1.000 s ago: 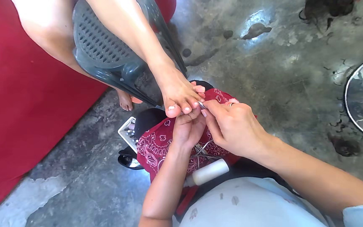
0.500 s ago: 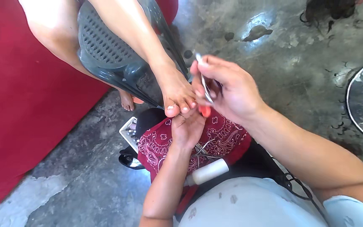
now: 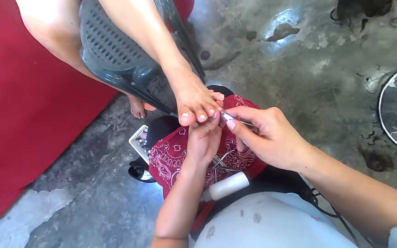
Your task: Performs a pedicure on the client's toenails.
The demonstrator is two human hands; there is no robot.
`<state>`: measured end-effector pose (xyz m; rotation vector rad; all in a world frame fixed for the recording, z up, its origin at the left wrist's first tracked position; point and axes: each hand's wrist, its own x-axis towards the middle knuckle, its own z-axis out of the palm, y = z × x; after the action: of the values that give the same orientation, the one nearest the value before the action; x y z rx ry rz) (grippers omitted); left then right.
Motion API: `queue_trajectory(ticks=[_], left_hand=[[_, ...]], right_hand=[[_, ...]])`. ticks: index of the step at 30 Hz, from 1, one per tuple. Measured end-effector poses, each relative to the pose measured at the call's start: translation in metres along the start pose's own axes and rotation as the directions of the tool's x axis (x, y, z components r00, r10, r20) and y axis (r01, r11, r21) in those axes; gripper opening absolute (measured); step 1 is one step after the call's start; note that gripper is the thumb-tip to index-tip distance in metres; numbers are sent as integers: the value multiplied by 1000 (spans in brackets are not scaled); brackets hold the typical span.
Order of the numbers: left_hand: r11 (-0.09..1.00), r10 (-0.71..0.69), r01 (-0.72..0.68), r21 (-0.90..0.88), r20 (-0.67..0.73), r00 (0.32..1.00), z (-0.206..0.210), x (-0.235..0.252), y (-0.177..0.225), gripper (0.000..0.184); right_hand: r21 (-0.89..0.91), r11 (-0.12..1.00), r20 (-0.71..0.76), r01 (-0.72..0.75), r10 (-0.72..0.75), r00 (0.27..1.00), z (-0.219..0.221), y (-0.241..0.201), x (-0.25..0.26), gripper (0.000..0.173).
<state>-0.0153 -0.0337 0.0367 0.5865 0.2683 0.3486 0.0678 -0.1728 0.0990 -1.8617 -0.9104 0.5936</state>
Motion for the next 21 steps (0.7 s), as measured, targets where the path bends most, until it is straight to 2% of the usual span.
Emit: queue_trajectory(ticks=[7, 15, 21], left_hand=[[1000, -1, 0, 7, 53, 999, -3, 1, 0, 23], [1000, 6, -7, 14, 45, 999, -3, 1, 0, 20], [1000, 24, -24, 6, 84, 996, 4, 2, 3, 24]], right_hand=[[-117, 993, -20, 28, -30, 999, 3, 0, 1, 27], [-199, 980, -29, 13, -19, 999, 3, -3, 1, 26], [-332, 943, -43, 5, -20, 999, 5, -8, 3, 28]])
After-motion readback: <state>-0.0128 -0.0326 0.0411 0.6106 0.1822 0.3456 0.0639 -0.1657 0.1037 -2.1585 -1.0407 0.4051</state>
